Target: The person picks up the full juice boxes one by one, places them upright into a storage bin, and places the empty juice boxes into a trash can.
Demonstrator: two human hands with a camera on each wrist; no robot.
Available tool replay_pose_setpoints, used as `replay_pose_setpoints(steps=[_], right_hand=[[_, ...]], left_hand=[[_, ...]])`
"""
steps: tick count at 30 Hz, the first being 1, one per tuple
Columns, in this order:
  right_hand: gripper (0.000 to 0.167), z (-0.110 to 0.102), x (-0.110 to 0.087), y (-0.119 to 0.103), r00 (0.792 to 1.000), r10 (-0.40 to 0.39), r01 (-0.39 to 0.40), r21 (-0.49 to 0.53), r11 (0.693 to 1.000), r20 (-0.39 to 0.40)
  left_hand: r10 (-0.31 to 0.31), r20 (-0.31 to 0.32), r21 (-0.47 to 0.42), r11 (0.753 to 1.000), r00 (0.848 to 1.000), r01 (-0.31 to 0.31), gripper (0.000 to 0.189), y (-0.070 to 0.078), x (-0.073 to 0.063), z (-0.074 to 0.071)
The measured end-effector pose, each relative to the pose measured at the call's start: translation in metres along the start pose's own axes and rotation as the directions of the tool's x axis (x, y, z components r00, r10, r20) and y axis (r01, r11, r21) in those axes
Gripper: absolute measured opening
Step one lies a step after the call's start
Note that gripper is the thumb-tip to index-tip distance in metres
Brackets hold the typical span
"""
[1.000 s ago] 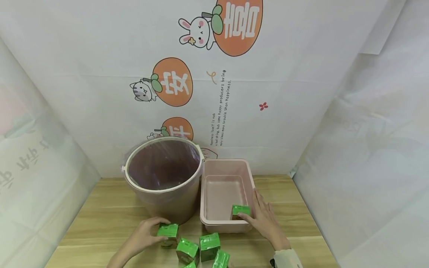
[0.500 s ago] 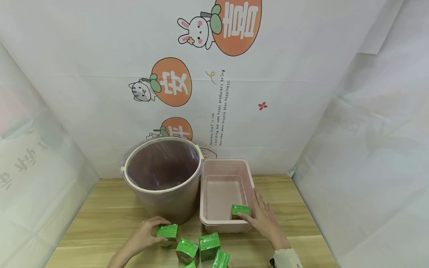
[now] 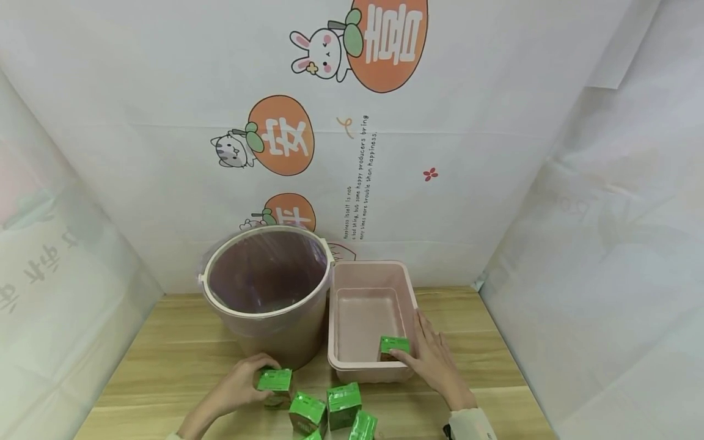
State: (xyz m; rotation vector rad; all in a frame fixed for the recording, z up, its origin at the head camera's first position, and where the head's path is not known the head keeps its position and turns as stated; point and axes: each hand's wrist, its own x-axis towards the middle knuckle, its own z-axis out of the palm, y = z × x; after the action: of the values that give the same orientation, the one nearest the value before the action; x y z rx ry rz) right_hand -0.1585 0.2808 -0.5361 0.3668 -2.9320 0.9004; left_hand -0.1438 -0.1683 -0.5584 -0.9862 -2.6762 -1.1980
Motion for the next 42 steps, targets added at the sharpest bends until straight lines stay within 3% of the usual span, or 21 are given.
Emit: replay_pose_setpoints(steps=[8,15,24,32,38,42], right_hand=[[0.102,0.002,-0.001,0.002,1.000,-0.014,0.014,-0.004,1.000,-0.010],[0.102,0.001,0.000,0.000,1.000,-0.014,0.014,-0.006,1.000,-0.009],[0.102,0.000,-0.002,0.000,1.000,-0.025,0.025,0.006,1.000,-0.017],[0.102,0.003,-0.003,0.003,0.997,-0.056,0.056,-0.006,0.998,-0.048],[0.102,-0.002,-0.003,-0.001,1.000,-0.021,0.020,-0.005,1.000,-0.019],[0.102,-0.002,-0.004,-0.001,1.000,-0.024,0.023,-0.006,1.000,-0.014]], left_hand=[[0.081,-0.061,-0.011,0.997,0.995,-0.082,0.044,0.000,-0.002,0.006],[0.055,-0.053,-0.058,0.997,0.997,-0.058,0.042,0.011,0.003,0.009],[0.079,-0.123,-0.042,0.996,0.989,-0.085,0.041,0.021,0.004,0.002],[0.125,-0.170,-0.014,0.992,0.978,-0.129,0.044,0.038,0.010,-0.006],[0.086,-0.192,0.005,0.996,0.978,-0.086,0.045,0.055,0.014,-0.010],[0.100,-0.224,0.017,0.995,0.970,-0.098,0.045,0.067,0.017,-0.012]])
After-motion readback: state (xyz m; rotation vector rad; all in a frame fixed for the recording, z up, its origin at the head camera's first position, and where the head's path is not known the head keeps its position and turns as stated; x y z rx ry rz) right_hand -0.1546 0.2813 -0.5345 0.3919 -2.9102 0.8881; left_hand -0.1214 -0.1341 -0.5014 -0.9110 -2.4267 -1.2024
